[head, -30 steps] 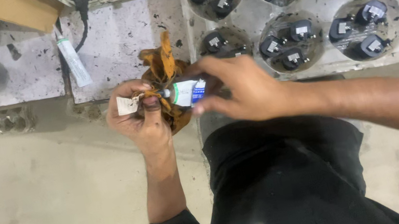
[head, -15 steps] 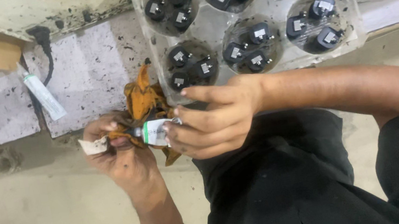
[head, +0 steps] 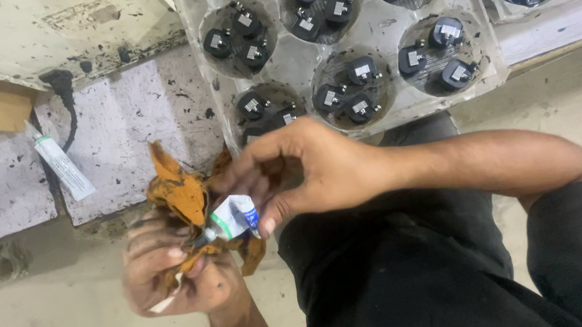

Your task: The person sits on a chair and applies adhesive from a small tube onto black round mechanical rotor assemblies. They pick a part from a plastic tray, squeeze adhesive onto it, rub or press the adhesive in by hand, and place the finished part back into the tray, repeating for several parts.

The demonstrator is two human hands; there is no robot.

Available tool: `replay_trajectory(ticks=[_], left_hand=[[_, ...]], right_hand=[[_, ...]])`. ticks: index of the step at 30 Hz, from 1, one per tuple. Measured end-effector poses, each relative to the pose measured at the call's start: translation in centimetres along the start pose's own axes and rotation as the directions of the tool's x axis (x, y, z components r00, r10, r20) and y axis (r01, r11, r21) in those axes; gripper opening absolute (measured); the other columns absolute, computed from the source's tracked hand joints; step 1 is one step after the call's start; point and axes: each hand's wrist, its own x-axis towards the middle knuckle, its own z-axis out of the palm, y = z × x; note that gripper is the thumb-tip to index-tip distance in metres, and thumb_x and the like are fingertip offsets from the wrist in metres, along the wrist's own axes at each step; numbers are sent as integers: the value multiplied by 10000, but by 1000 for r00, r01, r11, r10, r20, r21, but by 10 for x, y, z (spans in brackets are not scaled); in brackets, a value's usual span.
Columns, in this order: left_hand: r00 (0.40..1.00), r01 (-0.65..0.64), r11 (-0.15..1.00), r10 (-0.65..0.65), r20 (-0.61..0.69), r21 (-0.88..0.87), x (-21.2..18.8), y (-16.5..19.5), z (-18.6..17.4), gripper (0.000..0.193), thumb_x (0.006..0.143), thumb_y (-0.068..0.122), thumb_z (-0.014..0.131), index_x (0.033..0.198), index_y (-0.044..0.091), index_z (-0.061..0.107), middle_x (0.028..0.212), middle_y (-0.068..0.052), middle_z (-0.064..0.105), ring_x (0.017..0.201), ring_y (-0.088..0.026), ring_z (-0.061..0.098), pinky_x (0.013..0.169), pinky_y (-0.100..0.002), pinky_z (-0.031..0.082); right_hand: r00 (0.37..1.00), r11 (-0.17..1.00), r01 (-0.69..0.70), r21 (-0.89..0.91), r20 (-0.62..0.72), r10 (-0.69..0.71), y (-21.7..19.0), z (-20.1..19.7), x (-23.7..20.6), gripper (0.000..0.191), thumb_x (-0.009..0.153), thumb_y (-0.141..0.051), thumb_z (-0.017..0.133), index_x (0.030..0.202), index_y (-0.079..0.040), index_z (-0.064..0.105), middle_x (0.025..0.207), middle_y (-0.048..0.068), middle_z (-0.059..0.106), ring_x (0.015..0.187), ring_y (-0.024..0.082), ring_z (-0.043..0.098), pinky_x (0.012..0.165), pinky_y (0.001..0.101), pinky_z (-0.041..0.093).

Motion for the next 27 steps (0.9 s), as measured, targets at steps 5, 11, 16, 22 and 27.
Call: replay_trajectory(ticks=[5, 11, 16, 22, 27], left_hand=[[999, -38, 998, 38, -9, 52, -4, -5, 5, 314, 984, 288, 763, 949, 66, 544, 850, -52, 553, 774, -183, 580, 804, -362, 531], [994, -105, 981, 100, 41, 161, -16, -8, -2, 280, 1029, 276, 734, 984, 65, 555, 908, -67, 611, 814, -228, 618, 795, -376, 542], [989, -137, 972, 123, 84, 191, -21, -5, -3, 254, 997, 230, 750, 980, 52, 569, 893, -73, 588, 764, -220, 600, 731, -357, 510], [995, -95, 962, 83, 55, 258, -28, -4, 1, 265, 990, 242, 749, 974, 59, 558, 862, -83, 588, 761, -222, 587, 741, -362, 510], [994, 98, 988, -92, -53, 117, -44, -11, 1, 296, 1063, 248, 733, 1029, 46, 520, 884, -65, 578, 830, -185, 588, 825, -318, 512]], right_hand=[[961, 822, -273, 500, 108, 254, 30, 0, -5, 390, 925, -76, 782, 1268, 81, 684, 1117, 157, 776, 1014, 207, 764, 947, 347, 630], [979, 935, -141, 326, -98, 181, 48, 8, -14, 304, 946, -46, 784, 1221, 65, 718, 1109, 126, 780, 1023, 149, 744, 949, 307, 609], [981, 968, -35, 247, -177, 80, 44, 22, -18, 271, 951, -61, 814, 1175, 44, 702, 1086, 91, 763, 1021, 122, 724, 908, 291, 603], [960, 912, -104, 397, -201, 197, 36, 27, -19, 395, 866, -130, 781, 1229, -62, 642, 1061, 13, 732, 935, 51, 718, 686, 288, 657], [856, 832, 310, -461, -246, -455, 40, 28, -23, 329, 925, -88, 843, 1229, -77, 720, 1177, 66, 708, 990, 174, 732, 853, 306, 625]])
